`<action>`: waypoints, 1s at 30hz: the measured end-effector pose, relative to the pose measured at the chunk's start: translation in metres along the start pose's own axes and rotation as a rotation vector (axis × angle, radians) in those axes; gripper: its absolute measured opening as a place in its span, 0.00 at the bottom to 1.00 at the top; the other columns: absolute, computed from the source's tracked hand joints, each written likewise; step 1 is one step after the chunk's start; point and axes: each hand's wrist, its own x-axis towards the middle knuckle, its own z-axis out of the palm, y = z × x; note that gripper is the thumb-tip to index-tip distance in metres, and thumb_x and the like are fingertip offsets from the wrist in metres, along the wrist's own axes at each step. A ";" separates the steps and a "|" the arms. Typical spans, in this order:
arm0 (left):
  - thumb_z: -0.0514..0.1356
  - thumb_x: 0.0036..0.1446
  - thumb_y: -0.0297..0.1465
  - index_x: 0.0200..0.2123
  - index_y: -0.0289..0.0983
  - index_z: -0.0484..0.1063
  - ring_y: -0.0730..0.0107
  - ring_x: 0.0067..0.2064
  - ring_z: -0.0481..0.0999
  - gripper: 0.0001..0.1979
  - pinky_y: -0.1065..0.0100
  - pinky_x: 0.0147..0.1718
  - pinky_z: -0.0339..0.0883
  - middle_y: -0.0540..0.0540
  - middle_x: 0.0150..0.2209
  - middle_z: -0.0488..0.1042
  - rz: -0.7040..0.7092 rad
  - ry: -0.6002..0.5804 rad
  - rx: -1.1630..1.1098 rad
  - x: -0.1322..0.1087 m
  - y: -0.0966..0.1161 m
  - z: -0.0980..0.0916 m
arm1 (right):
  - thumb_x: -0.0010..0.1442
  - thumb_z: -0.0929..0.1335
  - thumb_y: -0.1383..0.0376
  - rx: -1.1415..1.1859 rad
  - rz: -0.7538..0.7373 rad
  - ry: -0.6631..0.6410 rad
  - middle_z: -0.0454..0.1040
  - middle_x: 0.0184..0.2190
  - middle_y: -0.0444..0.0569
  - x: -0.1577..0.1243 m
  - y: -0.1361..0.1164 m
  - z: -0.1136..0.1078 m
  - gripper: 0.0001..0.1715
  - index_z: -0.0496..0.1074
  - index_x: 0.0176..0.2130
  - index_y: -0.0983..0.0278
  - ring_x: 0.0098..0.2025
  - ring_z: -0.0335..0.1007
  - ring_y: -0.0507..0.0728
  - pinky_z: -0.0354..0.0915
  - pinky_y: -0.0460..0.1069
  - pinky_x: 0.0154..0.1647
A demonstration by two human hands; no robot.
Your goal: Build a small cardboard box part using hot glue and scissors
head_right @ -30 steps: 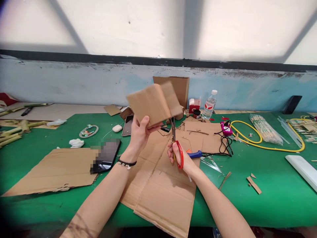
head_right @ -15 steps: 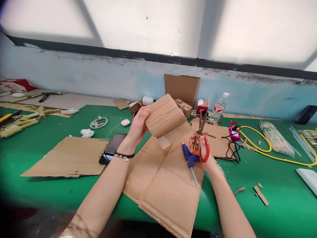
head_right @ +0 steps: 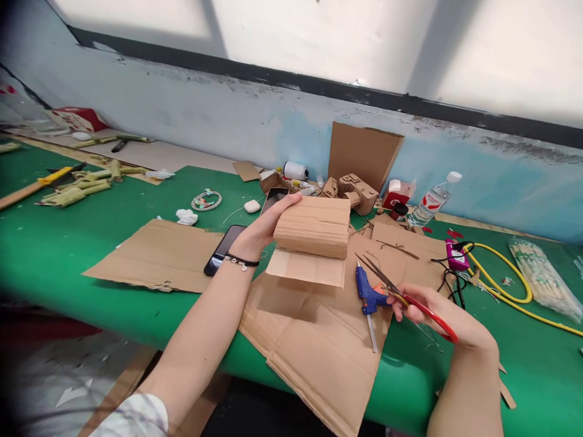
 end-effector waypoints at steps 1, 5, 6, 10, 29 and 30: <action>0.74 0.58 0.60 0.47 0.37 0.81 0.48 0.41 0.90 0.32 0.60 0.36 0.80 0.41 0.37 0.87 -0.025 -0.011 0.009 0.001 -0.002 0.001 | 0.57 0.79 0.29 -0.009 0.013 0.003 0.79 0.31 0.55 -0.002 0.001 -0.002 0.38 0.80 0.40 0.58 0.31 0.72 0.60 0.69 0.55 0.31; 0.75 0.55 0.61 0.44 0.37 0.81 0.49 0.41 0.89 0.33 0.62 0.33 0.77 0.40 0.37 0.87 -0.088 0.001 0.029 0.004 -0.006 0.004 | 0.56 0.80 0.29 -0.016 0.143 -0.111 0.80 0.33 0.58 0.002 -0.006 -0.008 0.39 0.82 0.41 0.60 0.32 0.73 0.60 0.70 0.55 0.33; 0.76 0.55 0.61 0.44 0.38 0.81 0.50 0.40 0.88 0.32 0.62 0.33 0.76 0.41 0.37 0.87 -0.081 0.007 0.028 0.004 -0.006 0.005 | 0.55 0.80 0.28 -0.022 0.198 -0.219 0.81 0.33 0.59 0.005 -0.010 -0.009 0.41 0.82 0.41 0.61 0.33 0.74 0.61 0.70 0.55 0.34; 0.76 0.56 0.59 0.46 0.38 0.81 0.52 0.39 0.88 0.31 0.61 0.37 0.77 0.43 0.36 0.86 -0.056 0.010 0.023 0.000 -0.005 0.009 | 0.54 0.79 0.25 -0.098 0.374 -0.789 0.83 0.39 0.61 0.020 -0.021 -0.018 0.50 0.85 0.48 0.65 0.39 0.77 0.63 0.71 0.54 0.37; 0.78 0.53 0.60 0.41 0.38 0.82 0.64 0.37 0.83 0.31 0.68 0.34 0.70 0.47 0.37 0.85 -0.133 -0.110 0.075 -0.001 -0.014 0.026 | 0.61 0.72 0.21 -0.106 0.360 -1.022 0.82 0.41 0.58 0.029 -0.028 -0.007 0.56 0.78 0.52 0.69 0.39 0.77 0.59 0.67 0.48 0.29; 0.78 0.53 0.60 0.40 0.38 0.82 0.64 0.37 0.82 0.31 0.68 0.34 0.70 0.47 0.37 0.85 -0.126 -0.113 0.080 -0.002 -0.014 0.027 | 0.61 0.72 0.21 -0.105 0.364 -1.025 0.82 0.41 0.58 0.029 -0.028 -0.007 0.56 0.78 0.52 0.69 0.39 0.78 0.59 0.67 0.48 0.29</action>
